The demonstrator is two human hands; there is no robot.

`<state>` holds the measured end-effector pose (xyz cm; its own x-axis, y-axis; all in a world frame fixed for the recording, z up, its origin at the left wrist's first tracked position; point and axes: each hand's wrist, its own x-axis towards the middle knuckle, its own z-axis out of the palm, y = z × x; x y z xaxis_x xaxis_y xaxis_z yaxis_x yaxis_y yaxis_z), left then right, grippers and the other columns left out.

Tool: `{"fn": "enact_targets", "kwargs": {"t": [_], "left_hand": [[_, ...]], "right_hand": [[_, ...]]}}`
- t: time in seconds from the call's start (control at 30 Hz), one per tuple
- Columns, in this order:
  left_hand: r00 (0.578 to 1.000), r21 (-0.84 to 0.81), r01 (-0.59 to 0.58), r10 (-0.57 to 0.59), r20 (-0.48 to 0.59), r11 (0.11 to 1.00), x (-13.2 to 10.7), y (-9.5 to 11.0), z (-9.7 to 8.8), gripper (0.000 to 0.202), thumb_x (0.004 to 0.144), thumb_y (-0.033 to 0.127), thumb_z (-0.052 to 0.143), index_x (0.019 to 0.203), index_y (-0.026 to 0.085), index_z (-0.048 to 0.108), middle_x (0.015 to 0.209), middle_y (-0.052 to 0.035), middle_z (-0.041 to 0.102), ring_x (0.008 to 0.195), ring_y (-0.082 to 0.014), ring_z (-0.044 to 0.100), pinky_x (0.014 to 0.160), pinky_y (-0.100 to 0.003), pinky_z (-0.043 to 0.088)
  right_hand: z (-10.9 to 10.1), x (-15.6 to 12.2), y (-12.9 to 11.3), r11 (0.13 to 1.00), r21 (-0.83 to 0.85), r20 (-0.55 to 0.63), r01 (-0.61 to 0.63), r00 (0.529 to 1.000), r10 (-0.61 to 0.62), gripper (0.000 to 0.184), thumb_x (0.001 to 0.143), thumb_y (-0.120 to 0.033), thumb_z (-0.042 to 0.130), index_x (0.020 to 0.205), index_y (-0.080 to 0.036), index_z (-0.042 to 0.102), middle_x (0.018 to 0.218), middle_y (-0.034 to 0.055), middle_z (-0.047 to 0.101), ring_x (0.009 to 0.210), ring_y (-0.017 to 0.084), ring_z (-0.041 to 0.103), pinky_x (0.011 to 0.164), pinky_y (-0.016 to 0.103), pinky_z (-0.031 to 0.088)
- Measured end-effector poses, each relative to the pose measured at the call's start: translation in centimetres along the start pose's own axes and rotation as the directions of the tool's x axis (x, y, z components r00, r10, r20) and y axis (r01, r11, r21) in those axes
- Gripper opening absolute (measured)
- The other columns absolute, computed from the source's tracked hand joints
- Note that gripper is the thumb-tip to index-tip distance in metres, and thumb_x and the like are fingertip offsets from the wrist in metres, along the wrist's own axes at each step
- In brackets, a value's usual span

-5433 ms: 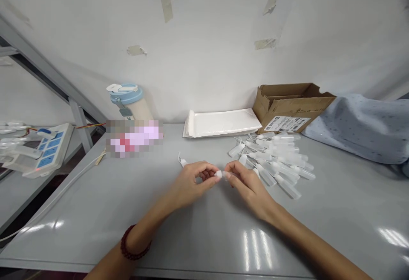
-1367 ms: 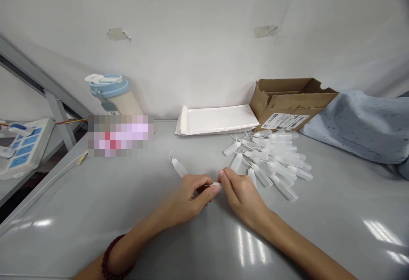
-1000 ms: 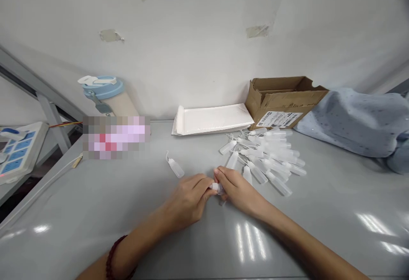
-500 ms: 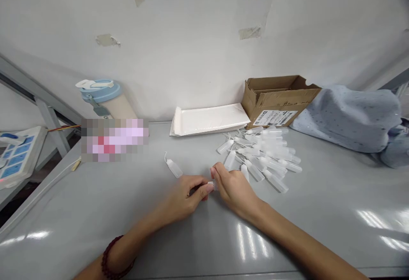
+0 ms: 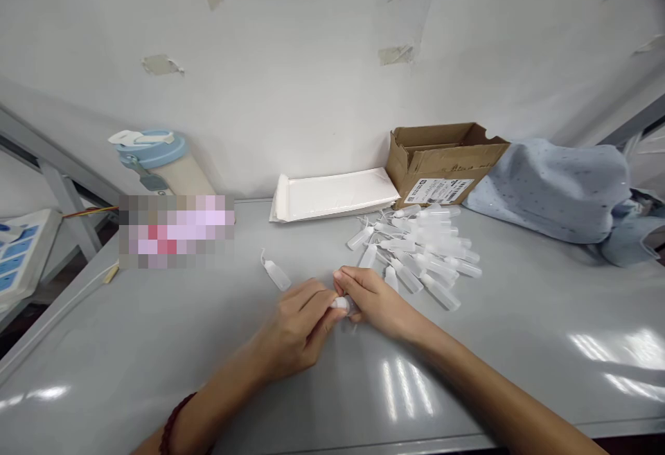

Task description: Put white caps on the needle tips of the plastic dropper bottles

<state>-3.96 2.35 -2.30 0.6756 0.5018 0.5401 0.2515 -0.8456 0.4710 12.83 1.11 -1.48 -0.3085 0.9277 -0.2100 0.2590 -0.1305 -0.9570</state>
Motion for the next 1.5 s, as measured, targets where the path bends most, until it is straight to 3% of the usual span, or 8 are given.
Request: {"fn": "enact_targets", "kwargs": {"t": [0.1,0.27,0.53,0.73,0.97,1.17,1.37,1.5], "left_hand": [[0.998,-0.041,0.070,-0.070,0.005,0.997,0.2,0.1,-0.4,0.005,0.087,0.011,0.051,0.088,0.014,0.053,0.072,-0.0029,0.054,0.066,-0.0129,0.049,0.061,-0.024,0.042],[0.979,-0.054,0.206,-0.205,0.016,0.977,0.4,-0.4,-0.5,0.007,0.088,0.018,0.050,0.090,0.015,0.056,0.073,-0.0021,0.056,0.068,-0.0127,0.052,0.064,-0.024,0.043],[0.871,-0.120,0.468,-0.434,0.231,0.875,0.8,1.0,0.2,0.037,0.094,0.028,0.035,0.064,0.016,0.052,0.059,0.0015,0.054,0.057,-0.0111,0.051,0.059,-0.023,0.040],[0.973,-0.033,0.229,-0.229,0.006,0.973,0.6,1.1,1.3,0.032,0.092,0.019,0.039,0.059,0.017,0.042,0.055,0.0013,0.042,0.056,-0.0124,0.040,0.054,-0.025,0.034],[0.994,0.124,0.074,-0.063,-0.093,0.989,0.4,-0.1,1.4,0.011,0.087,0.010,0.046,0.094,0.014,0.054,0.071,-0.0051,0.054,0.068,-0.0164,0.046,0.062,-0.030,0.043],[0.977,0.273,-0.065,0.117,-0.178,0.960,0.5,-0.7,1.1,0.023,0.084,0.004,0.048,0.105,0.014,0.051,0.082,-0.0087,0.061,0.076,-0.0196,0.051,0.068,-0.035,0.045],[0.961,0.199,0.048,0.009,-0.276,0.979,0.3,-0.7,1.2,0.017,0.086,0.009,0.050,0.100,0.016,0.054,0.080,-0.0068,0.062,0.074,-0.0178,0.052,0.068,-0.033,0.047],[0.940,0.001,0.233,-0.225,-0.255,0.972,0.6,-0.4,0.7,0.013,0.086,0.015,0.052,0.097,0.018,0.058,0.081,-0.0057,0.063,0.078,-0.0177,0.055,0.068,-0.031,0.048]], "right_hand": [[-0.3,-0.3,-0.3,0.997,-0.043,-0.060,0.057,0.996,-0.060,0.033,0.094,-0.041,0.029,0.070,-0.021,0.040,0.058,-0.0056,0.037,0.050,0.009,0.042,0.047,0.019,0.039],[-0.2,-0.4,0.1,0.856,-0.479,-0.183,0.194,0.932,-0.314,0.025,0.094,-0.031,0.029,0.075,-0.021,0.042,0.051,-0.0065,0.035,0.043,0.011,0.036,0.047,0.023,0.028],[-0.6,-0.3,0.1,0.837,-0.487,-0.172,0.249,0.912,-0.372,0.020,0.091,-0.026,0.031,0.080,-0.021,0.046,0.050,-0.0068,0.036,0.041,0.011,0.033,0.046,0.023,0.027],[-1.0,0.4,-0.1,0.880,-0.418,-0.155,0.225,0.937,-0.313,0.031,0.096,-0.026,0.028,0.073,-0.020,0.048,0.050,-0.0067,0.039,0.046,0.010,0.043,0.049,0.020,0.035],[-1.8,0.1,-0.1,0.861,-0.438,-0.116,0.257,0.934,-0.337,0.027,0.094,-0.032,0.038,0.078,-0.018,0.055,0.069,-0.0005,0.055,0.061,0.013,0.052,0.059,0.025,0.042],[-3.0,-0.5,-0.5,0.804,-0.476,-0.403,0.355,0.725,-0.558,0.015,0.090,-0.026,0.046,0.103,-0.019,0.052,0.114,0.0121,0.047,0.081,0.015,0.057,0.064,0.028,0.048],[-3.2,-1.0,-1.3,0.800,-0.459,-0.040,0.385,0.891,-0.452,0.016,0.091,-0.027,0.048,0.094,-0.020,0.062,0.088,0.0035,0.067,0.082,0.017,0.061,0.075,0.030,0.047],[-2.5,-0.9,-1.0,0.783,-0.479,0.002,0.396,0.893,-0.451,0.017,0.090,-0.021,0.051,0.103,-0.019,0.061,0.096,0.0054,0.068,0.086,0.018,0.062,0.076,0.030,0.047]]}}
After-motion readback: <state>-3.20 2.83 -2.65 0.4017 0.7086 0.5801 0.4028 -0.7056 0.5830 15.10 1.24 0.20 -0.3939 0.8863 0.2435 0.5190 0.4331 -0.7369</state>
